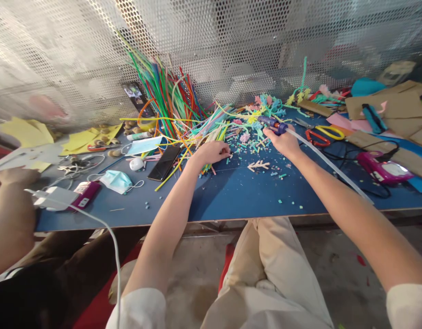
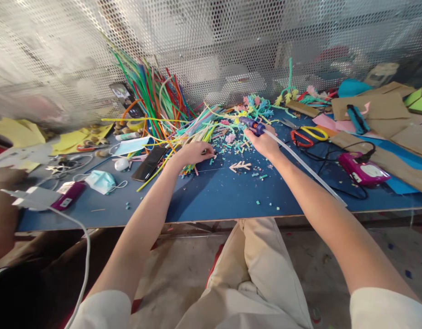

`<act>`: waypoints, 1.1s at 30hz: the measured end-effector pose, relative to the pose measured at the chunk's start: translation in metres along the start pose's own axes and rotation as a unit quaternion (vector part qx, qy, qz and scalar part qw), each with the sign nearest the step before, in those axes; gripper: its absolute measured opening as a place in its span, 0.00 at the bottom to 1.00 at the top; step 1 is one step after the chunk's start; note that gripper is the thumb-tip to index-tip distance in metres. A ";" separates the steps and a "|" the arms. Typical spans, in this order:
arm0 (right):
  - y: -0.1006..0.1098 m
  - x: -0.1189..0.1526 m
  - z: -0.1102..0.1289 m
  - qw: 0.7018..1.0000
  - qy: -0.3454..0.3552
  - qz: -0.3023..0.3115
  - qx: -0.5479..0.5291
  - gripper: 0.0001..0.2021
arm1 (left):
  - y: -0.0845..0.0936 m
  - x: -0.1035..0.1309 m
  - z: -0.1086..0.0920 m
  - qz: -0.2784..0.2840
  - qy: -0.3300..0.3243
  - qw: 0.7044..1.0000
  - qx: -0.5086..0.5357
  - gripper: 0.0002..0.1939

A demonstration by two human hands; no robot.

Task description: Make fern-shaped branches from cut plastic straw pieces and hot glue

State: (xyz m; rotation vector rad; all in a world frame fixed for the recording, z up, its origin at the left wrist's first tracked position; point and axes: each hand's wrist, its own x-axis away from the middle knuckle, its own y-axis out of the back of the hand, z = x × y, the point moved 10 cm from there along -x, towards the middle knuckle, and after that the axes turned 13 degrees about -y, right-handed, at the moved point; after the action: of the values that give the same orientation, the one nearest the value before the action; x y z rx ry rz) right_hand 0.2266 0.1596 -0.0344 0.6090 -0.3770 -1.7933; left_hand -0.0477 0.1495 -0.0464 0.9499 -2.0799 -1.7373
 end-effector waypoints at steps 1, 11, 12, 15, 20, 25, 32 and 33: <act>0.001 0.001 0.001 1.000 0.003 -0.004 -0.011 0.18 | 0.004 0.000 -0.003 -0.020 -0.004 1.000 -0.004 0.04; -0.046 0.025 0.022 0.950 -0.012 0.163 -0.266 0.25 | 0.037 -0.006 -0.060 -0.230 -0.055 0.970 -0.058 0.11; -0.051 0.028 0.025 0.945 -0.001 0.178 -0.274 0.25 | 0.037 -0.007 -0.067 -0.235 -0.057 0.968 -0.065 0.11; -0.059 0.032 0.030 0.935 0.014 0.206 -0.288 0.27 | 0.034 -0.012 -0.083 -0.235 -0.063 0.967 -0.078 0.11; -0.052 0.030 0.026 0.947 0.012 0.163 -0.276 0.27 | 0.032 -0.014 -0.088 -0.242 -0.067 0.965 -0.072 0.11; -0.051 0.028 0.022 0.952 0.008 0.144 -0.272 0.26 | 0.030 -0.012 -0.080 -0.252 -0.041 0.965 -0.056 0.11; -0.045 0.016 0.004 0.956 -0.030 0.075 -0.282 0.29 | 0.033 -0.009 -0.060 -0.249 -0.007 0.965 -0.085 0.10; -0.042 0.014 0.001 0.956 -0.034 0.060 -0.285 0.29 | 0.035 -0.007 -0.053 -0.249 0.007 0.965 -0.087 0.09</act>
State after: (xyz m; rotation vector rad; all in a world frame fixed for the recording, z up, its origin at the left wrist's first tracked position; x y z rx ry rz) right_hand 0.1901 0.1591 -0.0592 0.1140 0.0658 -1.6996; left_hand -0.0223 0.1150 0.0008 1.5165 -1.7365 -2.0917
